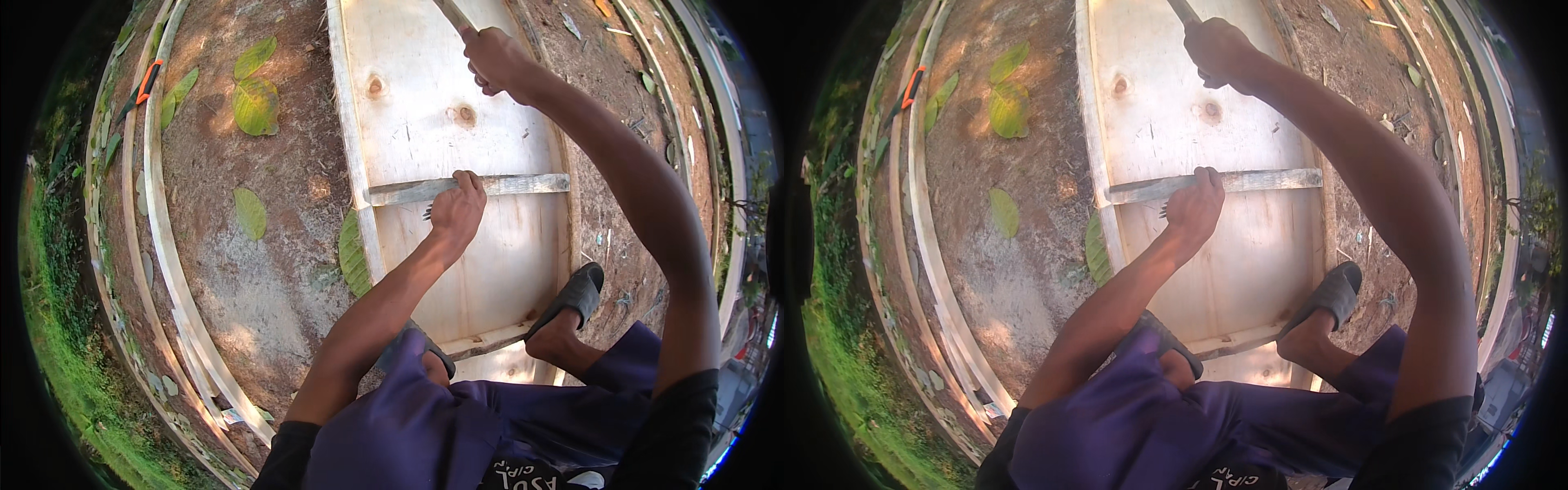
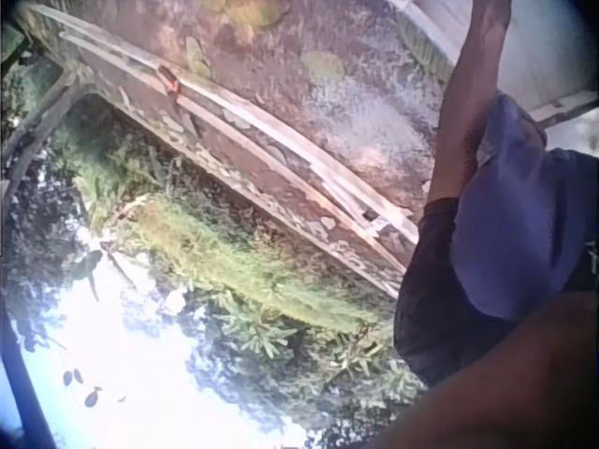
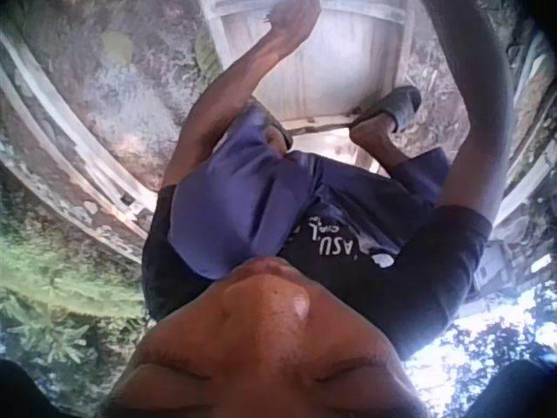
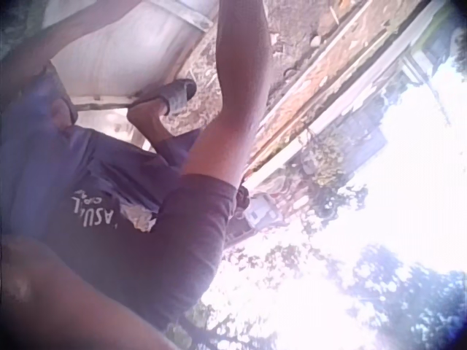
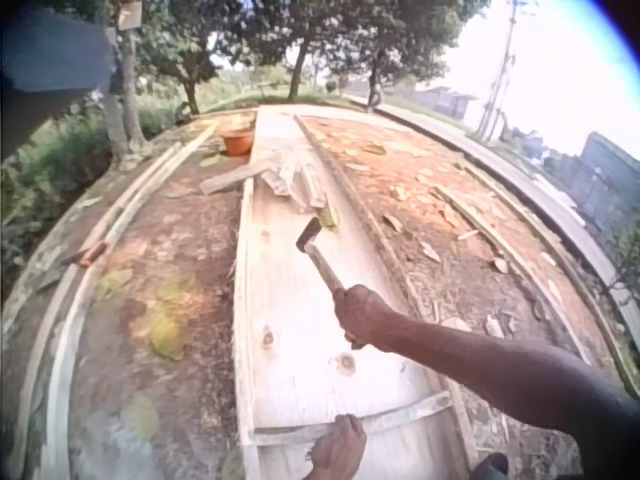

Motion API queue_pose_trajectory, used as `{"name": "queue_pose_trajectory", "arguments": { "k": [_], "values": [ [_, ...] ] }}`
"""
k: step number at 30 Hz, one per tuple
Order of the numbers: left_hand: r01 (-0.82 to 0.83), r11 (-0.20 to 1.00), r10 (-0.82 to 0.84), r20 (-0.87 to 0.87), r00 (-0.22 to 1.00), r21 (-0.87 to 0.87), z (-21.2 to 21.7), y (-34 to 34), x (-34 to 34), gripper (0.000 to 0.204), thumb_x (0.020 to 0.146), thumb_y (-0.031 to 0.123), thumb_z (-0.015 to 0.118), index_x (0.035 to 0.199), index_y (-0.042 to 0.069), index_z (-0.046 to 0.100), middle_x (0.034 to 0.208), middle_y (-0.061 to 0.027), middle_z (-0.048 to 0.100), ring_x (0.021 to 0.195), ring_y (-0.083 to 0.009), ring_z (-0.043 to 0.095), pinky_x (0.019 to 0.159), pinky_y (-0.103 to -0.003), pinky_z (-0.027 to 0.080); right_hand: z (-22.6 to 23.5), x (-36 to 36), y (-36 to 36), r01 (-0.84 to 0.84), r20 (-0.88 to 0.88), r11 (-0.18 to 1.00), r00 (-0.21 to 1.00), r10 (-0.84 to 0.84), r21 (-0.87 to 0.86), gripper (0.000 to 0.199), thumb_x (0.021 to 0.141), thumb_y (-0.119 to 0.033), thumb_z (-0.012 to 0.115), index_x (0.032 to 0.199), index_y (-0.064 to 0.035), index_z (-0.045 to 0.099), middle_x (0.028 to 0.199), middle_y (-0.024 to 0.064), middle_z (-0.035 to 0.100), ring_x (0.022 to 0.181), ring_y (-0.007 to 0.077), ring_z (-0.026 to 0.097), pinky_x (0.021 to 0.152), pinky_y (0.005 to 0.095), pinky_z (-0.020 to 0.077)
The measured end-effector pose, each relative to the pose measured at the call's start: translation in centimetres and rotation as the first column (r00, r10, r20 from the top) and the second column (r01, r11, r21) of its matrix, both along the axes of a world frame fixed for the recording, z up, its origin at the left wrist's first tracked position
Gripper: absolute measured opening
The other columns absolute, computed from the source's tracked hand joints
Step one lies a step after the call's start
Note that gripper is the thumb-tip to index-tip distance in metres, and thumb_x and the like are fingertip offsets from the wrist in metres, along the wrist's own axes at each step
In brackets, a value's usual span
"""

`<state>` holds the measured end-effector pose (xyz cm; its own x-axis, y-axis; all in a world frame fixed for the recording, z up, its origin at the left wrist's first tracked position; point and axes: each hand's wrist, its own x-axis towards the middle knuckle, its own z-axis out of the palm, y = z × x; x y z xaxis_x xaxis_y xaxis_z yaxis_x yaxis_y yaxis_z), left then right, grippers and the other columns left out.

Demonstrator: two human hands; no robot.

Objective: The person uses a hammer to drive nails into a wooden plank attached to a larger wooden structure. They repeatedly position nails and strike them to secure the plank in place.

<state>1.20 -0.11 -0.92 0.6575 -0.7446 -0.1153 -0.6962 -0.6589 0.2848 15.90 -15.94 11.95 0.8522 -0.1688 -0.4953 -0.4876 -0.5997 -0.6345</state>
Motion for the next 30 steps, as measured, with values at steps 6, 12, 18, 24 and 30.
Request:
{"name": "queue_pose_trajectory", "arguments": {
  "k": [6, 12, 18, 24, 30],
  "values": [
    [-0.039, 0.994, 0.052, 0.131, 0.99, -0.098, -2.2, 0.2, 0.1, 0.047, 0.08, 0.003, 0.068, 0.121, -0.015, 0.054, 0.106, -0.0259, 0.06, 0.064, -0.0201, 0.072, 0.047, -0.029, 0.055, 1.0, -5.6, 5.8, -0.537, -0.577, 0.841, 0.668, 0.469, 0.062, 0.045, 0.102, -0.034, 0.042, 0.076, 0.0011, 0.054, 0.059, 0.0027, 0.047, 0.045, 0.0144, 0.04, 0.041, 0.0333, 0.0355],
    [-0.061, 0.998, 0.06, 0.08, 0.995, 0.01, -0.1, 0.0, -0.4, 0.047, 0.08, 0.005, 0.07, 0.12, -0.014, 0.054, 0.109, -0.0288, 0.06, 0.064, -0.022, 0.072, 0.048, -0.031, 0.056, 0.9, -3.6, 1.0, -0.265, -0.093, 0.959, 0.962, 0.256, -0.099, 0.049, 0.106, -0.04, 0.041, 0.09, 0.0049, 0.055, 0.064, 0.0038, 0.047, 0.046, 0.014, 0.047, 0.041, 0.0328, 0.0421],
    [-0.19, 0.974, 0.114, -0.459, 0.881, -0.124, -3.7, 0.2, -0.2, 0.033, 0.092, 0.02, 0.06, 0.12, 0.003, 0.06, 0.113, -0.0179, 0.067, 0.087, -0.0315, 0.071, 0.075, -0.043, 0.057, -2.9, -11.3, 5.7, -0.618, -0.36, 0.785, 0.724, 0.588, 0.039, 0.046, 0.105, -0.031, 0.037, 0.098, 0.0099, 0.056, 0.065, 0.0158, 0.057, 0.053, 0.026, 0.062, 0.049, 0.0424, 0.0517],
    [-0.302, 0.878, 0.228, -0.231, 0.946, -0.37, 0.0, 6.1, -1.6, 0.04, 0.092, 0.018, 0.064, 0.129, 0.004, 0.058, 0.115, -0.0158, 0.067, 0.088, -0.0329, 0.071, 0.069, -0.043, 0.058, -0.2, -18.1, 6.9, -0.337, 0.018, 0.936, 0.941, 0.337, 0.106, 0.042, 0.098, -0.036, 0.058, 0.097, 0.0059, 0.055, 0.07, 0.0258, 0.062, 0.068, 0.046, 0.063, 0.063, 0.0503, 0.0491],
    [-0.669, 0.548, 0.604, -0.317, 0.732, -0.503, -0.5, 13.9, -1.6, 0.029, 0.088, 0.02, 0.076, 0.108, 0.002, 0.067, 0.098, -0.0144, 0.068, 0.079, -0.033, 0.067, 0.068, -0.042, 0.053, 0.6, -22.2, 8.9, -0.101, 0.034, 0.916, 0.995, 0.095, 0.387, 0.033, 0.095, -0.027, 0.062, 0.099, 0.0045, 0.055, 0.065, 0.019, 0.06, 0.061, 0.0326, 0.064, 0.059, 0.0418, 0.0481]
  ]
}}
